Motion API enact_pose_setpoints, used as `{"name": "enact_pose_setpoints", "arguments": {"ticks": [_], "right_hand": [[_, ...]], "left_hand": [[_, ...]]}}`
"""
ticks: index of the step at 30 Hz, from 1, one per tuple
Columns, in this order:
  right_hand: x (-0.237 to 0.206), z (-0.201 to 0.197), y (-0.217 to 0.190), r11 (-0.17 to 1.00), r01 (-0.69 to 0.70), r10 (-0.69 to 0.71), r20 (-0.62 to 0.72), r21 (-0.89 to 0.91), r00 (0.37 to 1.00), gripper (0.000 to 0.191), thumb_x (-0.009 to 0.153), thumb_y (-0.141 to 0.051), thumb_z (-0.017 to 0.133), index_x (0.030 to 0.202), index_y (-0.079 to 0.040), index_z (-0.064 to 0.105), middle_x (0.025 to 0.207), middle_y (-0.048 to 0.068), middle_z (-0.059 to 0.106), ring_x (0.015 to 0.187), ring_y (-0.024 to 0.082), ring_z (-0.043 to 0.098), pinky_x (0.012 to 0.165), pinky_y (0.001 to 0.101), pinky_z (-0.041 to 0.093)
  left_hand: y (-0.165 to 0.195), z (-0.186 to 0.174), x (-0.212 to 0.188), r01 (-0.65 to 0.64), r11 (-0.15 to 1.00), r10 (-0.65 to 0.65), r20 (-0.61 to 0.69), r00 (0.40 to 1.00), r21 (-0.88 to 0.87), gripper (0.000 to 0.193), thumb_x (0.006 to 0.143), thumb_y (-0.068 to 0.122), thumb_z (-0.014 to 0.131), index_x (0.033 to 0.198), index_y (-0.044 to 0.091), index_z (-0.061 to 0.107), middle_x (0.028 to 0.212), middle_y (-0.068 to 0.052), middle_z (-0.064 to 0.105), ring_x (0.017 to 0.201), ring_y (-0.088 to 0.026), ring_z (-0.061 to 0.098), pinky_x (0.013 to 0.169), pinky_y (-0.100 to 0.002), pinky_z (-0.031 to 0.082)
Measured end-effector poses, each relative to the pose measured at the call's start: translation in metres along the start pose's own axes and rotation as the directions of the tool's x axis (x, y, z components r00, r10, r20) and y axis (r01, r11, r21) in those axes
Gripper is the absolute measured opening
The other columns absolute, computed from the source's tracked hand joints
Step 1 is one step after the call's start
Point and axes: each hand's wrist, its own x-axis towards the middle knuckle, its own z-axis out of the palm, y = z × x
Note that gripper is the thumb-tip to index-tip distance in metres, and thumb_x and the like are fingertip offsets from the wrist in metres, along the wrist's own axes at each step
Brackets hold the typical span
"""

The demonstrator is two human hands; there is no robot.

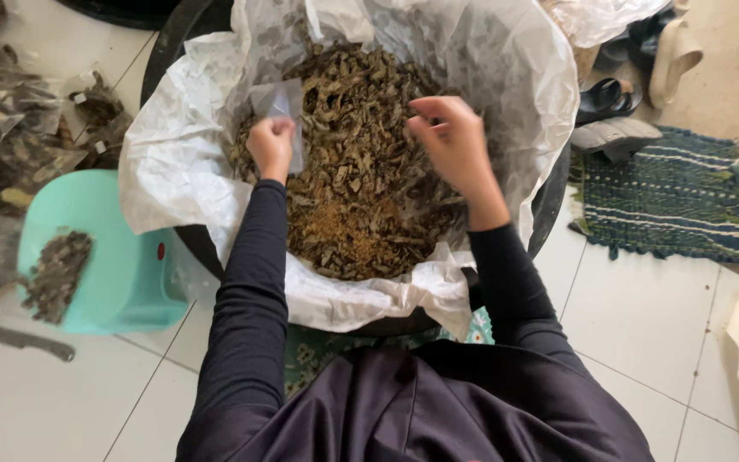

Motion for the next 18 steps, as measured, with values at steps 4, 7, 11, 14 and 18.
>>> {"name": "enact_pose_setpoints", "arguments": {"ticks": [4, 7, 11, 14, 18], "right_hand": [[-0.020, 0.054, -0.012, 0.998, 0.065, -0.062, 0.119, -0.018, 0.991, 0.019, 0.098, -0.009, 0.075, 0.117, -0.005, 0.074, 0.112, 0.009, 0.071, 0.099, 0.016, 0.072, 0.076, 0.0265, 0.061], [-0.035, 0.091, -0.017, 0.997, 0.041, -0.053, 0.191, 0.066, 0.980, 0.029, 0.098, -0.002, 0.066, 0.125, -0.007, 0.072, 0.116, 0.013, 0.072, 0.088, 0.023, 0.072, 0.076, 0.0330, 0.060], [-0.047, 0.111, -0.006, 0.927, 0.356, -0.338, 0.147, -0.116, 0.929, 0.048, 0.093, 0.005, 0.061, 0.140, -0.005, 0.063, 0.137, 0.021, 0.066, 0.116, 0.038, 0.069, 0.096, 0.0426, 0.058], [-0.045, 0.106, 0.021, 0.926, 0.301, -0.294, 0.062, -0.228, 0.954, 0.053, 0.091, 0.007, 0.057, 0.143, -0.003, 0.060, 0.140, 0.024, 0.064, 0.119, 0.040, 0.067, 0.097, 0.0437, 0.057], [-0.039, 0.101, 0.064, 0.997, 0.013, -0.019, -0.072, -0.071, 0.997, 0.041, 0.101, 0.002, 0.056, 0.141, 0.000, 0.059, 0.128, 0.021, 0.069, 0.107, 0.032, 0.071, 0.091, 0.0368, 0.057]], "left_hand": [[0.021, -0.005, -0.002, 0.165, 0.901, -0.188, -0.018, 0.982, -0.400, 0.020, 0.083, 0.021, 0.088, 0.086, 0.004, 0.077, 0.074, -0.005, 0.074, 0.066, -0.009, 0.064, 0.061, -0.024, 0.051], [0.037, 0.003, -0.019, 0.157, 0.826, -0.252, -0.106, 0.962, -0.541, 0.036, 0.082, 0.028, 0.095, 0.078, 0.003, 0.069, 0.075, 0.000, 0.067, 0.066, -0.007, 0.054, 0.060, -0.025, 0.047], [0.058, 0.024, -0.051, 0.169, 0.798, -0.218, -0.016, 0.976, -0.578, 0.042, 0.080, 0.032, 0.093, 0.076, 0.007, 0.059, 0.072, 0.001, 0.065, 0.064, -0.009, 0.056, 0.058, -0.026, 0.051], [0.074, 0.031, -0.066, 0.083, 0.914, -0.094, -0.008, 0.996, -0.397, 0.042, 0.079, 0.031, 0.094, 0.074, 0.006, 0.061, 0.068, -0.004, 0.068, 0.061, -0.013, 0.059, 0.056, -0.031, 0.050], [0.096, 0.029, -0.081, -0.162, 0.987, 0.163, 0.205, 0.965, -0.019, 0.031, 0.088, 0.023, 0.087, 0.092, 0.002, 0.064, 0.073, -0.011, 0.072, 0.069, -0.026, 0.072, 0.063, -0.041, 0.053]]}}
